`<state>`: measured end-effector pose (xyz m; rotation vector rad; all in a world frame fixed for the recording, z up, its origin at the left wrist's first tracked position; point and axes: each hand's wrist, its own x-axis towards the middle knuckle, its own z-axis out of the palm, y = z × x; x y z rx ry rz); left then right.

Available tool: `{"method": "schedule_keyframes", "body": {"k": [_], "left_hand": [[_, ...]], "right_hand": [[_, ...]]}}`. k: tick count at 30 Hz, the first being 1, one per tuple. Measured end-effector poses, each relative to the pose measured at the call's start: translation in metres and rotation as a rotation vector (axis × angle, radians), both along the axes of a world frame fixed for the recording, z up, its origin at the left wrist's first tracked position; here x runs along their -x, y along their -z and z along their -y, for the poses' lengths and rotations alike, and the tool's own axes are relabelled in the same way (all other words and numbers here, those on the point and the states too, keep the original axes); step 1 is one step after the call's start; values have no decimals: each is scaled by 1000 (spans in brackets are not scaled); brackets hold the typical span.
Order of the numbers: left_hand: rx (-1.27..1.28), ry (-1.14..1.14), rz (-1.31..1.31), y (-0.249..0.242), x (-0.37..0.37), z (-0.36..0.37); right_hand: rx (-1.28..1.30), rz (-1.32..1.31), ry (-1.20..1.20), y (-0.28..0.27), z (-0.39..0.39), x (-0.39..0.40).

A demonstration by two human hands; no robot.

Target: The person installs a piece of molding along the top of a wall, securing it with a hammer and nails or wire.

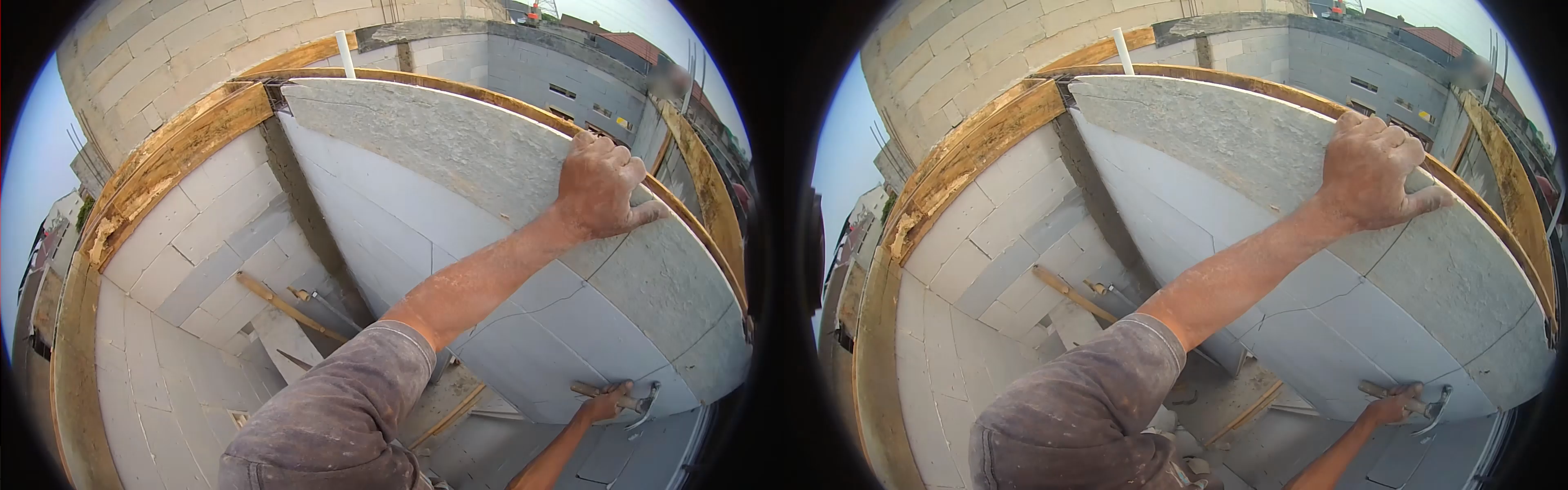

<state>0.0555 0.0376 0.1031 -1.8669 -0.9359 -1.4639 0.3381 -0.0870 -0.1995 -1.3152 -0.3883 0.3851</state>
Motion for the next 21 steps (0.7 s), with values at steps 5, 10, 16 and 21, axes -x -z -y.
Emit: {"method": "schedule_keyframes", "body": {"k": [5,10,16,21], "left_hand": [[-141,21,107,5,-7,-9],[8,38,94,7,-8,-2],[89,-8,44,0,-4,7],[-56,-19,-103,-9,7,-1]], "right_hand": [[224,81,308,-3,-15,16],[305,67,228,17,-50,48],[320,69,140,22,-71,73],[327,29,120,12,-80,90]]}}
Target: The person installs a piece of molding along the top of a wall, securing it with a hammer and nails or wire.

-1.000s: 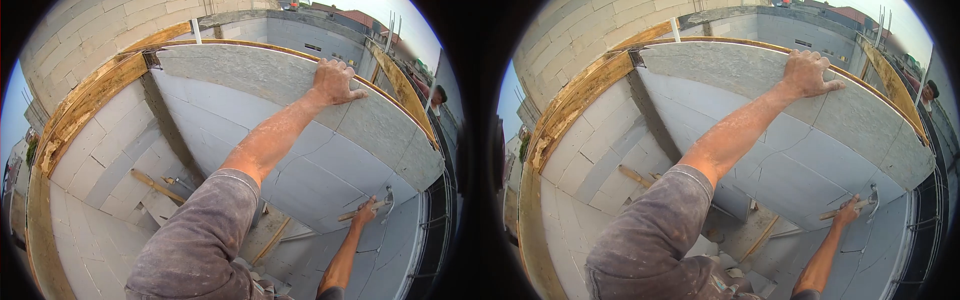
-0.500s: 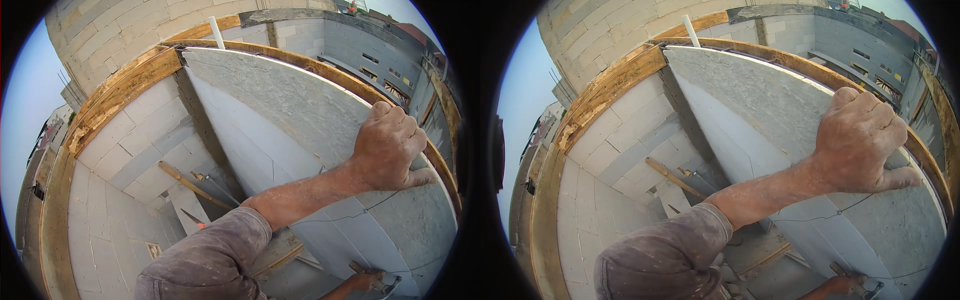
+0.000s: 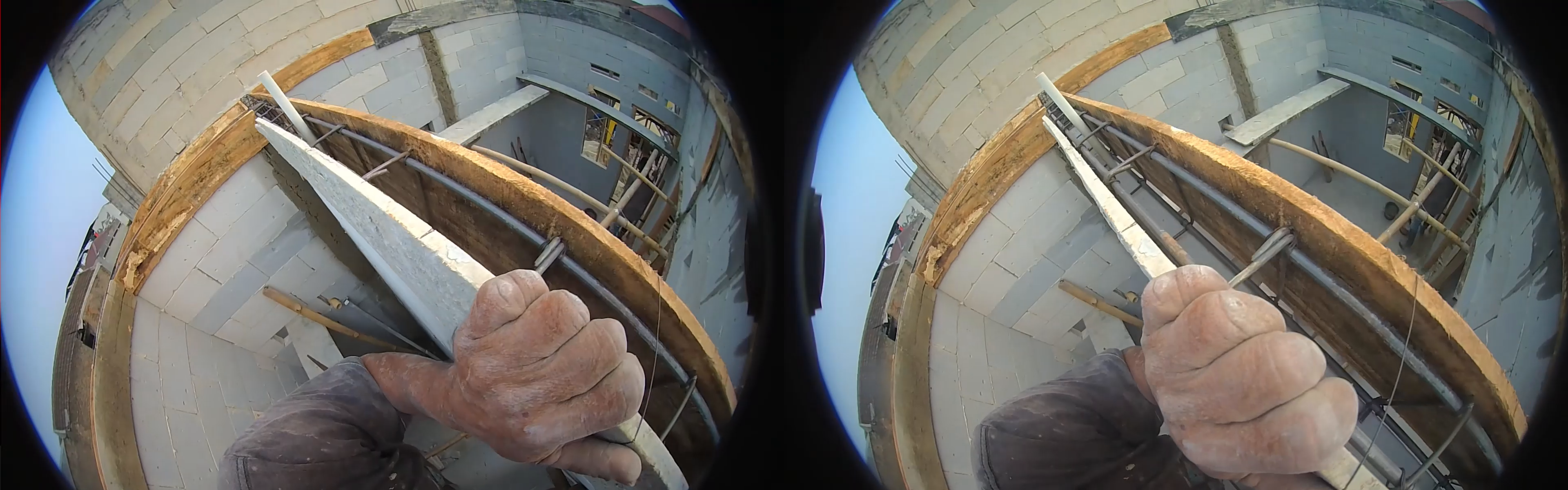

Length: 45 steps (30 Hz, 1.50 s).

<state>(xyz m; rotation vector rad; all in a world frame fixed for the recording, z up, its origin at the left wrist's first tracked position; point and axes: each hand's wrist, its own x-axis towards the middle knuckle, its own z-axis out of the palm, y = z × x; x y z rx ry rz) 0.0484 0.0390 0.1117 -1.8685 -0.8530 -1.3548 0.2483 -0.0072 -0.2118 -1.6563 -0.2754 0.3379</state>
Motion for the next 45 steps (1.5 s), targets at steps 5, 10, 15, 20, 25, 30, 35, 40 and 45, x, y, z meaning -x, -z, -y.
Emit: {"method": "schedule_keyframes", "body": {"k": [5,10,15,20,25,30,35,40,45], "left_hand": [[-40,-136,22,5,-9,-3],[-117,-31,-139,3,9,-18],[148,-247,86,9,-17,11],[167,-197,-25,9,-8,11],[144,-152,-121,9,0,10],[235,-231,-73,8,-2,20],[346,-287,-133,-3,-4,28],[284,-268,-85,1,-9,24],[374,-165,-167,-11,2,23]], "right_hand": [[12,-29,-22,-4,4,11],[19,-51,-31,18,18,8],[11,-67,17,26,35,2],[-34,-79,87,34,59,-21],[-40,-76,171,36,84,-32],[-56,-68,193,35,89,-41],[-75,-65,191,35,88,-49],[-41,-71,183,28,114,-52],[-58,-85,185,25,118,-54]]}}
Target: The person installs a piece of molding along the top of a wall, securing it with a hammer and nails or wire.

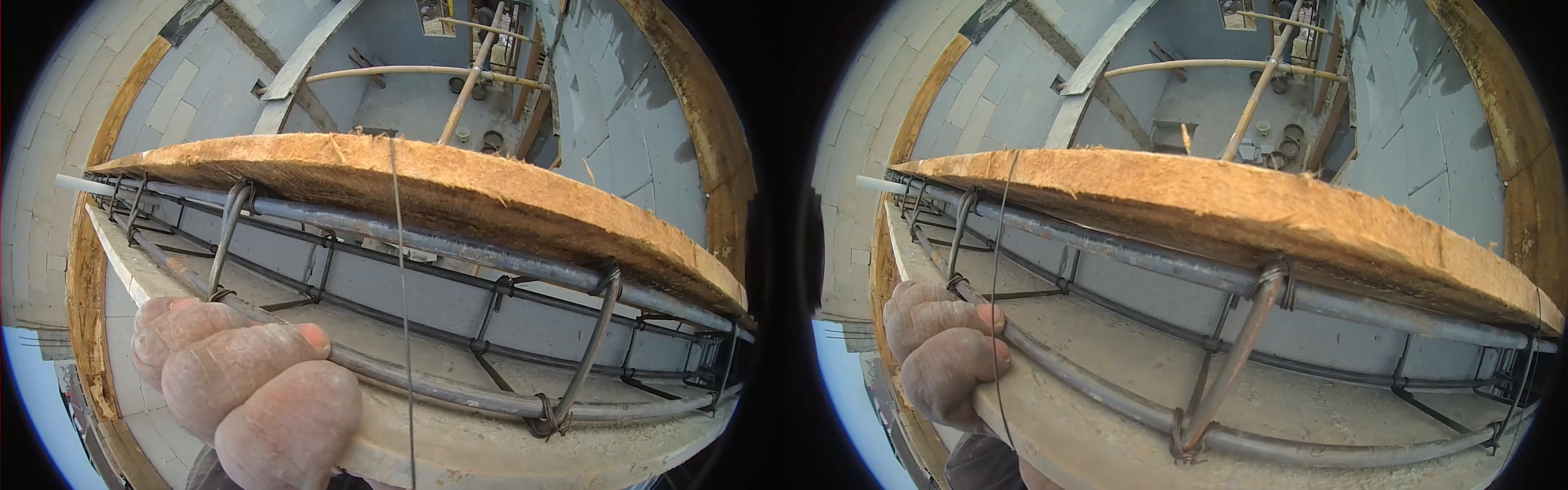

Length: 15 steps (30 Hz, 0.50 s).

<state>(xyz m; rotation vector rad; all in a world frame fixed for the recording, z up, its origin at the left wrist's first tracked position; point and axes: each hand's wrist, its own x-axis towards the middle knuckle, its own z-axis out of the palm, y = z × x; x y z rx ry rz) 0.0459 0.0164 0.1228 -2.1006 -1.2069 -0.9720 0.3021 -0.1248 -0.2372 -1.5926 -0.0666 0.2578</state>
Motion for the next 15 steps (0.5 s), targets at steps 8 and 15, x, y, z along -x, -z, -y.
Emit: {"method": "schedule_keyframes", "body": {"k": [8,15], "left_hand": [[82,25,-85,-11,8,4],[-101,38,23,13,-1,-6]], "right_hand": [[-51,-13,3,-2,-6,-6],[-185,-38,27,-2,-20,-16]]}}
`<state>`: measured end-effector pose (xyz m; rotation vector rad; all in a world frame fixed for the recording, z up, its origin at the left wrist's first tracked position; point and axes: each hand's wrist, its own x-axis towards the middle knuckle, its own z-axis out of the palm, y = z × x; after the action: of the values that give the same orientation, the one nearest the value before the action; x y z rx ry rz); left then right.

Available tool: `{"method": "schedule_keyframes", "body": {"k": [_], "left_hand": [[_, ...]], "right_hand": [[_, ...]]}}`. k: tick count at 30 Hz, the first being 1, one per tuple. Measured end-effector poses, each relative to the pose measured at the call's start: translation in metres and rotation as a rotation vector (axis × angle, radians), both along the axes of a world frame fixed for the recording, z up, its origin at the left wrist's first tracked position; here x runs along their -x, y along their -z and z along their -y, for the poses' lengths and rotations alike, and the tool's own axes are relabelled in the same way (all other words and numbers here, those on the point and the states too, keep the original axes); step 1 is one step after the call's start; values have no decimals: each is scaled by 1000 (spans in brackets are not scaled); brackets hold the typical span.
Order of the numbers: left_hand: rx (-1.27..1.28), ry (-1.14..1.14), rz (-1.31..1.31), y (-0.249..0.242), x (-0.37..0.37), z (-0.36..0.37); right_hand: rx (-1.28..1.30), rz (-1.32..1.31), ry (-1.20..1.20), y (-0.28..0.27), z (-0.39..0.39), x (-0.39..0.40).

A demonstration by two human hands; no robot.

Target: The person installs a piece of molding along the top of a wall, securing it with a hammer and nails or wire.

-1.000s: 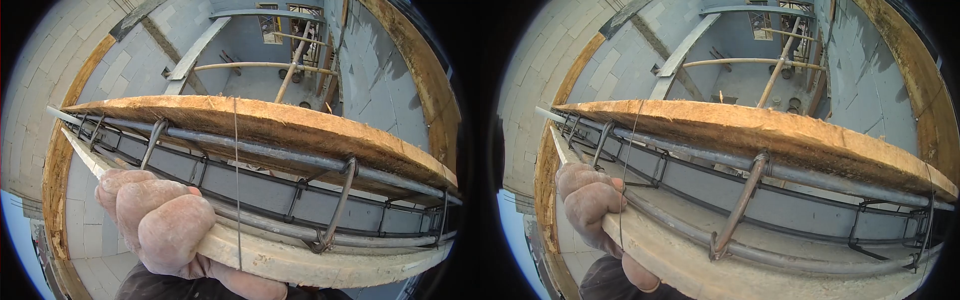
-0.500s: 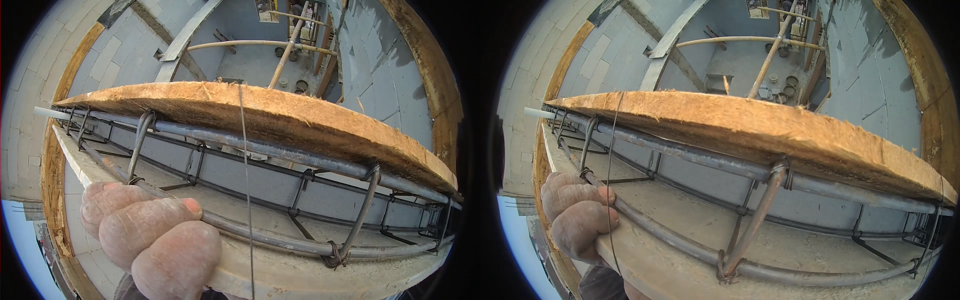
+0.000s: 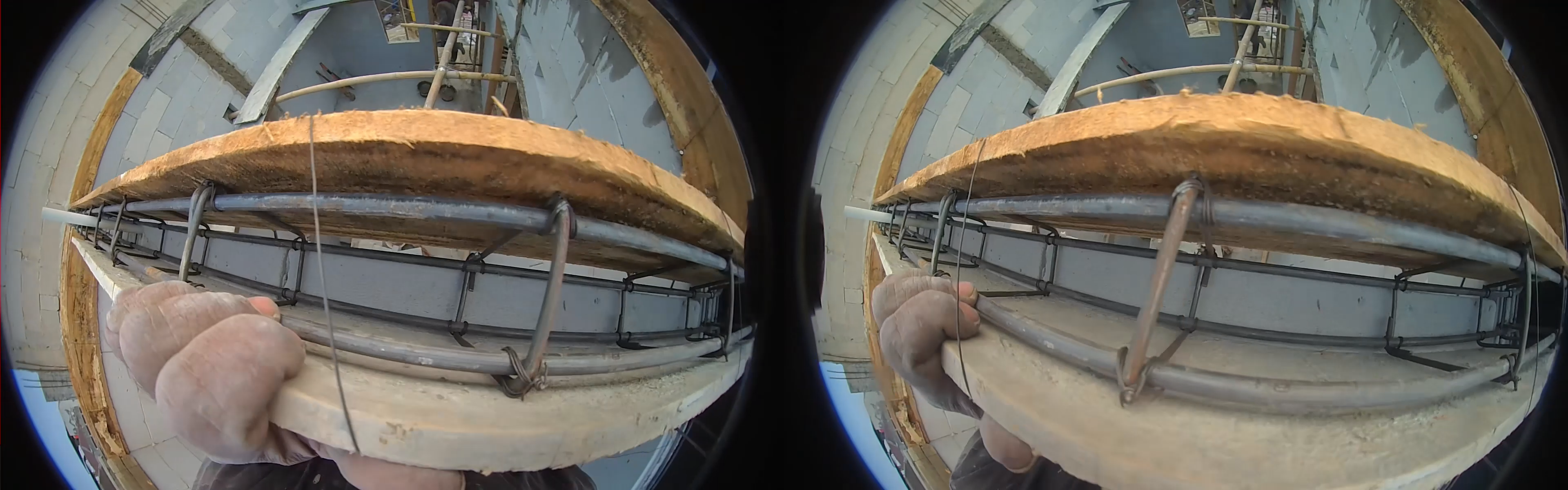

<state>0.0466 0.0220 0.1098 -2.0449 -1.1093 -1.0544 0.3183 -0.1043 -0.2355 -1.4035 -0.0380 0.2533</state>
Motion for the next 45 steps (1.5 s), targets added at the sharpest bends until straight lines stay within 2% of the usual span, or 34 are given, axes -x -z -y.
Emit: {"method": "schedule_keyframes", "body": {"k": [3,6,8,11,12,14,16,20,25,30,33,35,37,42,45], "left_hand": [[-140,18,100,11,-14,-13],[-60,-49,193,8,-22,-3],[-79,-17,175,7,-21,-3],[-116,40,147,7,-20,-6],[-73,-12,108,5,-16,-3],[-214,32,72,5,-16,-8],[-39,-12,62,2,-10,-1],[113,-22,97,-1,3,-4],[63,5,64,0,5,-4],[-83,11,42,3,1,-10],[-77,-21,36,4,1,-9],[317,-124,80,-32,-18,32],[424,-162,132,-39,-25,45],[-84,35,122,10,1,-9],[-181,-6,72,9,-5,-4]], "right_hand": [[-120,-32,-6,1,-16,-8],[-229,-80,21,0,-26,-13],[-349,-138,151,-11,-41,-11],[-288,-110,21,-16,-35,-12],[-288,-122,10,-23,-36,-10],[-341,-72,-40,-27,-36,-10],[-415,-47,-72,-16,-39,-16],[-344,-13,-74,-25,-40,-15],[-258,115,-62,-11,-46,-23],[-257,90,-84,-16,-44,-22],[-229,131,-63,-13,-45,-23],[-214,159,-62,-11,-47,-25],[-215,165,-77,-13,-45,-25],[-195,154,-62,-11,-46,-25],[-162,193,-32,-1,-49,-29]]}}
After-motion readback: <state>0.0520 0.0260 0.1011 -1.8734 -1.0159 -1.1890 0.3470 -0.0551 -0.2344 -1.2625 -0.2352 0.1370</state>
